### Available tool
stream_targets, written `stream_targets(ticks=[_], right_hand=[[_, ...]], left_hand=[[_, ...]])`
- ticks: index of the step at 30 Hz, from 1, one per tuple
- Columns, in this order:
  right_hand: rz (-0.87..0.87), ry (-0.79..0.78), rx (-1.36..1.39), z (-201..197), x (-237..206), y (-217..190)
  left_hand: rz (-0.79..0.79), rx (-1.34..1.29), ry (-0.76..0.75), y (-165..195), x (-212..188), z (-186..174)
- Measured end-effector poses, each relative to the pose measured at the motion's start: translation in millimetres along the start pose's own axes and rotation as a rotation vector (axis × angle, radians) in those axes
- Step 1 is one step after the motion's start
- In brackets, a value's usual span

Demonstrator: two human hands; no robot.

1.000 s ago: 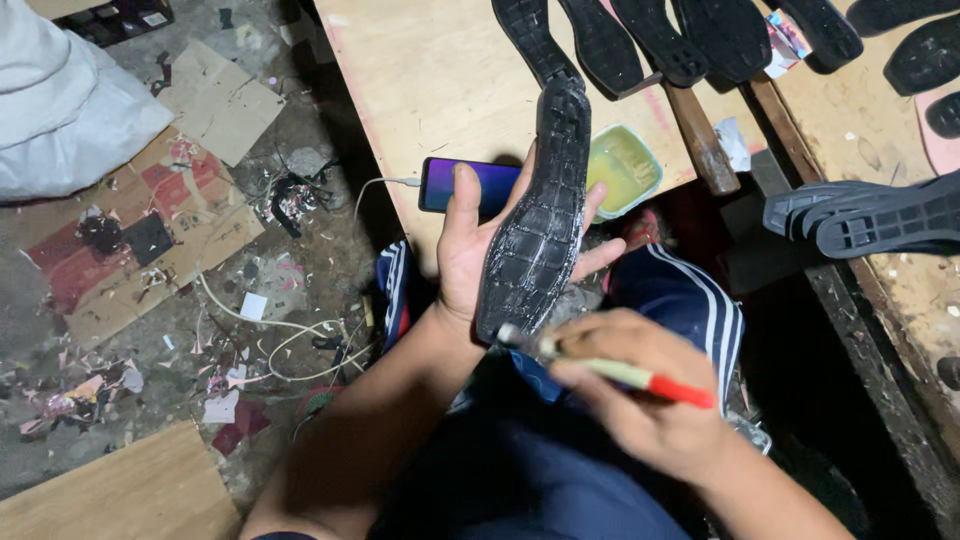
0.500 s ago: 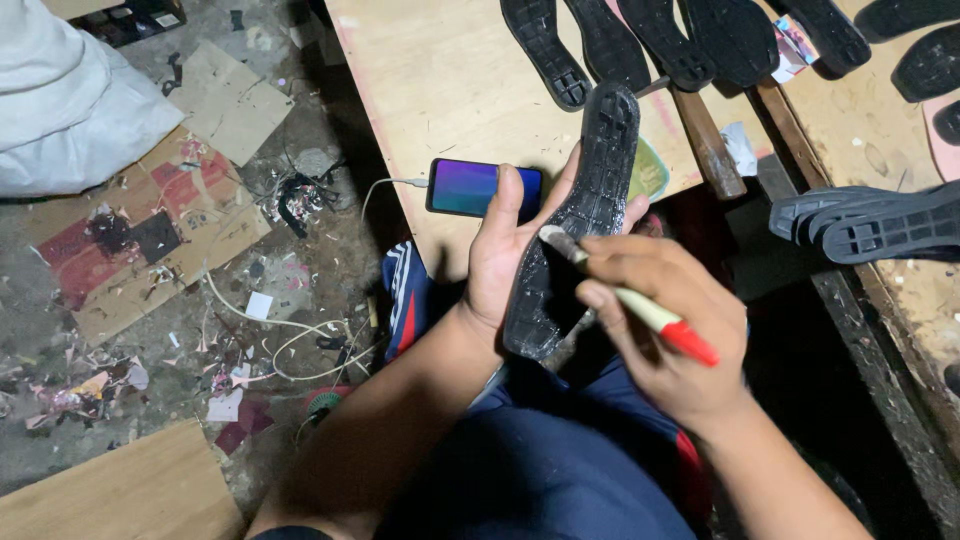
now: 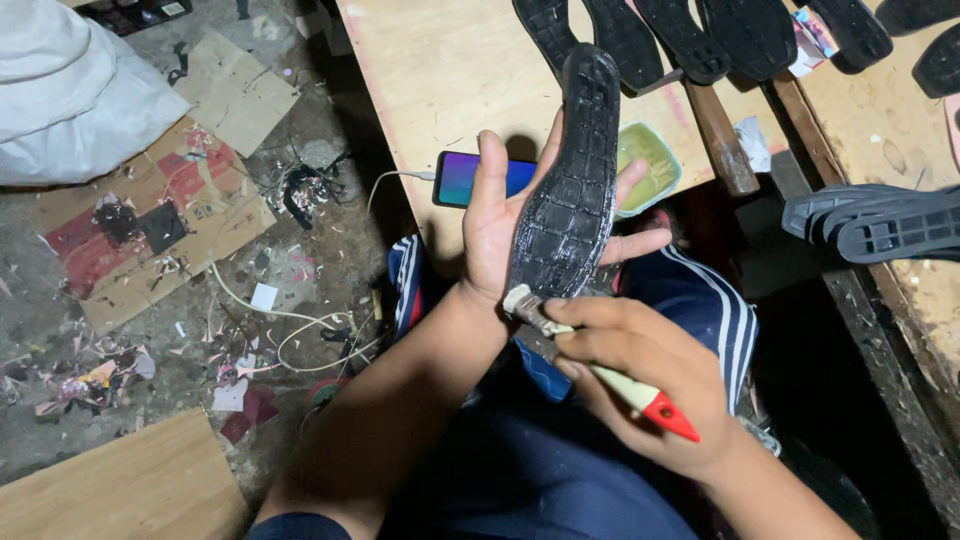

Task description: The person sits on the floor and uses a brush to apply glue from a small container onto the bottom of rubber shoe soles, holding each sole in one hand while brushing. Coated soles are placed on the workbench with other finished soles.

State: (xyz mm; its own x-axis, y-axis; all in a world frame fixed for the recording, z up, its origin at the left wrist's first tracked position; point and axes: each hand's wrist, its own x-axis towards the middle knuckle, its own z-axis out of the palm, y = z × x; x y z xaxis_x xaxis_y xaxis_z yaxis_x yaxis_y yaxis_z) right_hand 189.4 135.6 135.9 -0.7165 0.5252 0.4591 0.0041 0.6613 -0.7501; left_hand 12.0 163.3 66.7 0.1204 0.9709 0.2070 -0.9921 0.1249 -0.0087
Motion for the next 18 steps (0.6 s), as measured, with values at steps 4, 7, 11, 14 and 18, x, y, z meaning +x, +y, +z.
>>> stream_targets(ticks=[4,7,11,14,18], right_hand=[[0.003,-0.034,0.127,-0.6,-7.6,-1.4],[-0.022,0.065,0.051,-3.3,-12.2,0.3],[-0.073,0.063,-0.023,2.1,-11.3,7.1],[-0.110,0.021,0.033,3.2,-12.4,7.7],[-0.063,0.124,-0.027,-2.2,-17.4,6.7]], left_hand=[[0.074,0.042,-0.001,3.6,-1.0,5.1],[0.060,0.052,-0.009,6.2,-0.1,7.6],[0.042,0.049,-0.022,4.9,1.2,9.3],[0.081,0.043,0.001,6.0,0.2,10.2],[0.085,0.066,0.010,8.9,-2.6,12.0]])
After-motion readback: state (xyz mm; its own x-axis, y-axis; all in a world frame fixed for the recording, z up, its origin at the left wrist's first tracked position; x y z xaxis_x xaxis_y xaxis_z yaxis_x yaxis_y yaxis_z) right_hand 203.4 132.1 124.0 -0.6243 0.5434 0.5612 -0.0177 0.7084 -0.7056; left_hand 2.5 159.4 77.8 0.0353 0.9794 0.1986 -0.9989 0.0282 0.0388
